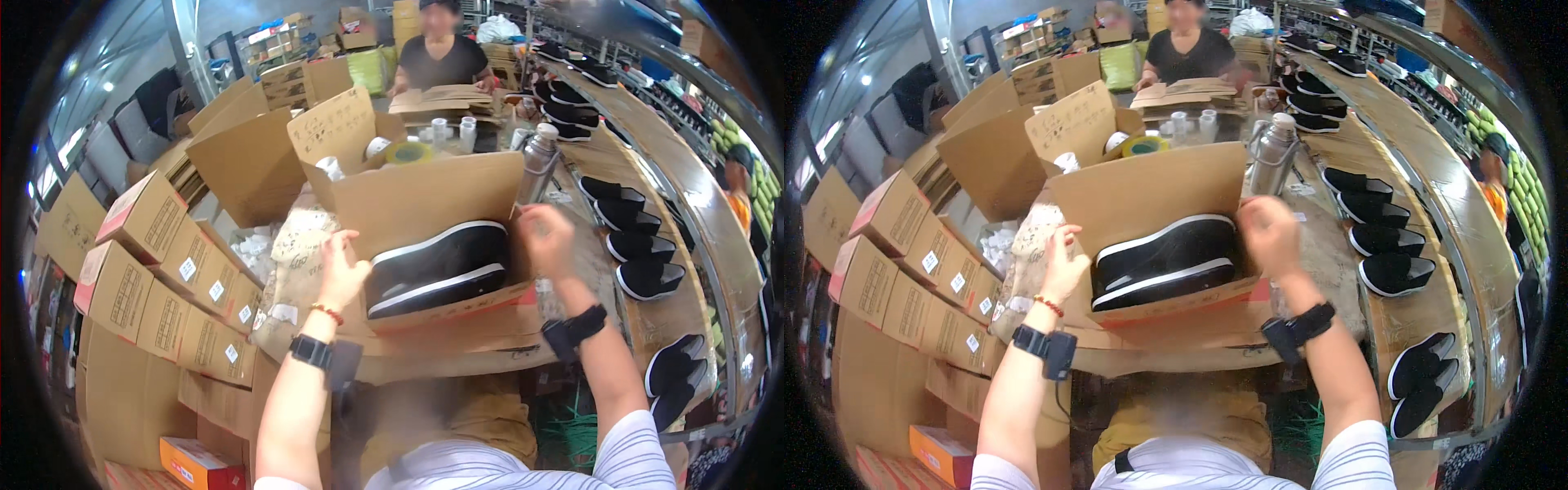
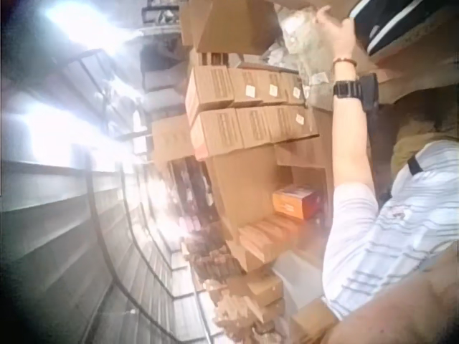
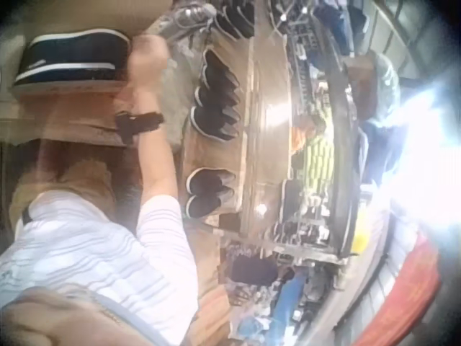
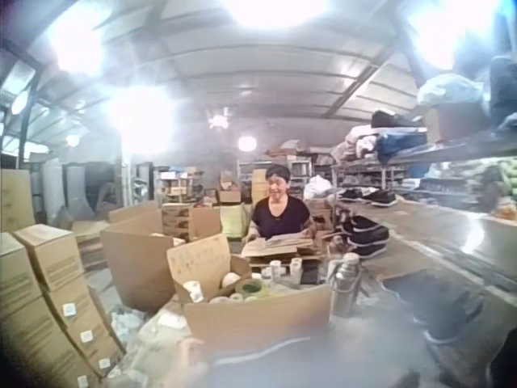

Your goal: Packing pairs of shoes into individual shoe boxes and stacking the boxes.

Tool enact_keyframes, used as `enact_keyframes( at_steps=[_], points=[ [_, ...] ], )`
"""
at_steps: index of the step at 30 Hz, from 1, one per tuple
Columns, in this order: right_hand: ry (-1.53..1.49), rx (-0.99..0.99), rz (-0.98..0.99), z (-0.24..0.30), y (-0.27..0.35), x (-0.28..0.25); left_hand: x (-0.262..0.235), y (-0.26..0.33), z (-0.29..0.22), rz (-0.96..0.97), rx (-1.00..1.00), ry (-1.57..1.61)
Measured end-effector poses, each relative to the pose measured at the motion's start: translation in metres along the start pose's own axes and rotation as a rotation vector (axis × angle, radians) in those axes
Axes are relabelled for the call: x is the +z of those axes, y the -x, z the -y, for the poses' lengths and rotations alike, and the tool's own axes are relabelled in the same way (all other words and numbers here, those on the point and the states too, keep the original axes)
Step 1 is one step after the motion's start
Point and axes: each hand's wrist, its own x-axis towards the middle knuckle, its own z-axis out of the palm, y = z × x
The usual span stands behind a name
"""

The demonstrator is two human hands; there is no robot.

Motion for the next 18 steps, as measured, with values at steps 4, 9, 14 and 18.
enact_keyframes(
  at_steps=[4, 9, 14, 18],
  points=[
    [0.148, 0.380, 0.171, -0.071, 0.029, 0.021, 0.029, 0.014, -0.027, -0.044, 0.140, -0.298],
    [0.100, 0.069, 0.273, -0.139, 0.074, 0.030, 0.032, 0.025, 0.003, -0.316, 0.344, 0.148],
    [-0.104, 0.469, 0.601, -0.098, -0.013, -0.026, -0.017, 0.027, 0.013, -0.007, 0.658, -0.357],
    [0.008, -0.127, 1.082, -0.019, -0.019, -0.019, -0.030, 0.007, -0.057, 0.636, 0.218, -0.433]
  ],
)
